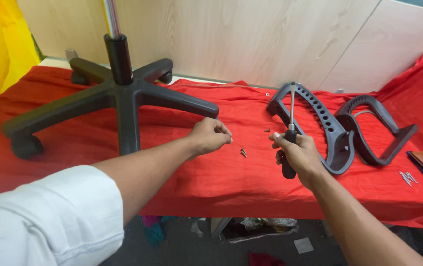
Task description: The person attaches two black plastic armrests to a black office chair using a screwdriver and screws. They position each armrest, insert screws, and tighten them sequentially on both sides of the chair.
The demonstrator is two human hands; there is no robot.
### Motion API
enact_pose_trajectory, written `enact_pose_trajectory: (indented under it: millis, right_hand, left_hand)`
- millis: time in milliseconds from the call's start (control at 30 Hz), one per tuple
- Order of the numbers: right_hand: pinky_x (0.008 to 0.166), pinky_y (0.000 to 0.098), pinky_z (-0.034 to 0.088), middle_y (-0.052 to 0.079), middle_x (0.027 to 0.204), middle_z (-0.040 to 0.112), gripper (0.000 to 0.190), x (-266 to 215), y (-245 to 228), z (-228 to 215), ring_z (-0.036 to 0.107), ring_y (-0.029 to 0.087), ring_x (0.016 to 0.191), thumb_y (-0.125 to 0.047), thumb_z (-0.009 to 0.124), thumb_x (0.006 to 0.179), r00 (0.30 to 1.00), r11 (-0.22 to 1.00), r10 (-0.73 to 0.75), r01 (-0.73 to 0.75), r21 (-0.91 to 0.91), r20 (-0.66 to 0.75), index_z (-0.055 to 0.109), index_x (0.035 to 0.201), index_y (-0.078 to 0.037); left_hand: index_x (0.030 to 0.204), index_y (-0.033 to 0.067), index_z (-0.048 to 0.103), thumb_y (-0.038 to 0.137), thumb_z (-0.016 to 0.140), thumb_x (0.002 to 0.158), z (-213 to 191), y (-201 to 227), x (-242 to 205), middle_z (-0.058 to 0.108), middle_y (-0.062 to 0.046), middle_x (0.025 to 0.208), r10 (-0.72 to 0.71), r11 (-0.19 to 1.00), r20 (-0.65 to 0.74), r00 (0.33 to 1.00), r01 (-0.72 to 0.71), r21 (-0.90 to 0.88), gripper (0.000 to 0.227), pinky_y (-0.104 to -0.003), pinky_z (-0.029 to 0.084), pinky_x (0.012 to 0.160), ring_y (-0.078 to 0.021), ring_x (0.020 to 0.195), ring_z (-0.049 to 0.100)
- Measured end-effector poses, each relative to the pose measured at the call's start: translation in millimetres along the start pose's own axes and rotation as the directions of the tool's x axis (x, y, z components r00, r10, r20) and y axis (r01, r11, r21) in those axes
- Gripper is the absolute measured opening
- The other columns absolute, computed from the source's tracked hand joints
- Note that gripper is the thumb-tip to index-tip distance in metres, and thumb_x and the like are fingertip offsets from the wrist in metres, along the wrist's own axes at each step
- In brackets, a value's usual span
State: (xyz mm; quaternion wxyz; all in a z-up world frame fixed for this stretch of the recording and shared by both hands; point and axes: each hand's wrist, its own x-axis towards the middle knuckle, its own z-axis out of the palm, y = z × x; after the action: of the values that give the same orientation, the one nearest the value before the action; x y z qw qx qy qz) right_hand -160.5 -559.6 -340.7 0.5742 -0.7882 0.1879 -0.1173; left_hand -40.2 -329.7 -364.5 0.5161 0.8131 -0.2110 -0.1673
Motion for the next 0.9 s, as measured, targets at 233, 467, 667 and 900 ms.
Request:
enact_pose_trajectory:
  millis: [233, 467, 667, 900]
  right_hand:
    - [0.056, 0.0327, 0.051, 0.008, 0.075, 0.065, 0.027, 37, 32, 0, 0.059, 0.015, 0.058, -0.024, 0.074, 0.092, 0.998, 0.983, 0.039, -0.029, -0.179, 0.052, 0.073, 0.097, 0.003]
    - [0.056, 0.0341, 0.049, 0.009, 0.074, 0.066, 0.023, 78, 73, 21, 0.057, 0.016, 0.059, -0.018, 0.074, 0.091, 0.989, 0.946, 0.065, -0.018, -0.322, 0.134, 0.077, 0.102, 0.002]
    - [0.069, 0.0338, 0.055, 0.009, 0.078, 0.078, 0.026, 88, 97, 44, 0.068, 0.015, 0.072, -0.017, 0.073, 0.088, 0.978, 0.915, 0.019, 0.066, -0.399, 0.206, 0.079, 0.11, -0.004]
    - [0.077, 0.0435, 0.055, 0.013, 0.085, 0.077, 0.025, 82, 101, 55, 0.074, 0.027, 0.081, -0.03, 0.076, 0.087, 0.968, 0.731, -0.14, 0.242, -0.638, 0.207, 0.08, 0.107, -0.014]
  left_hand:
    - [0.099, 0.0074, 0.075, 0.018, 0.079, 0.077, 20, -21, 21, 0.075, -0.008, 0.104, -0.06, 0.99, -0.016, 0.998, 0.062, 0.123, 0.025, -0.036, 0.056, 0.09, -0.0191, 0.101, 0.071]
    - [0.1, 0.0081, 0.074, 0.018, 0.077, 0.077, 38, -50, 41, 0.075, -0.011, 0.102, -0.163, 0.972, 0.002, 0.987, 0.161, 0.17, 0.025, -0.038, 0.058, 0.087, -0.0216, 0.098, 0.073]
    - [0.097, 0.0091, 0.076, 0.017, 0.079, 0.077, 50, -68, 42, 0.073, -0.008, 0.104, -0.24, 0.956, -0.057, 0.969, 0.246, 0.163, 0.022, -0.037, 0.058, 0.081, -0.0204, 0.096, 0.07]
    - [0.095, 0.0085, 0.077, 0.017, 0.078, 0.077, 53, -78, 40, 0.077, -0.008, 0.099, -0.252, 0.958, -0.066, 0.965, 0.259, 0.12, 0.02, -0.035, 0.059, 0.079, -0.0196, 0.092, 0.073]
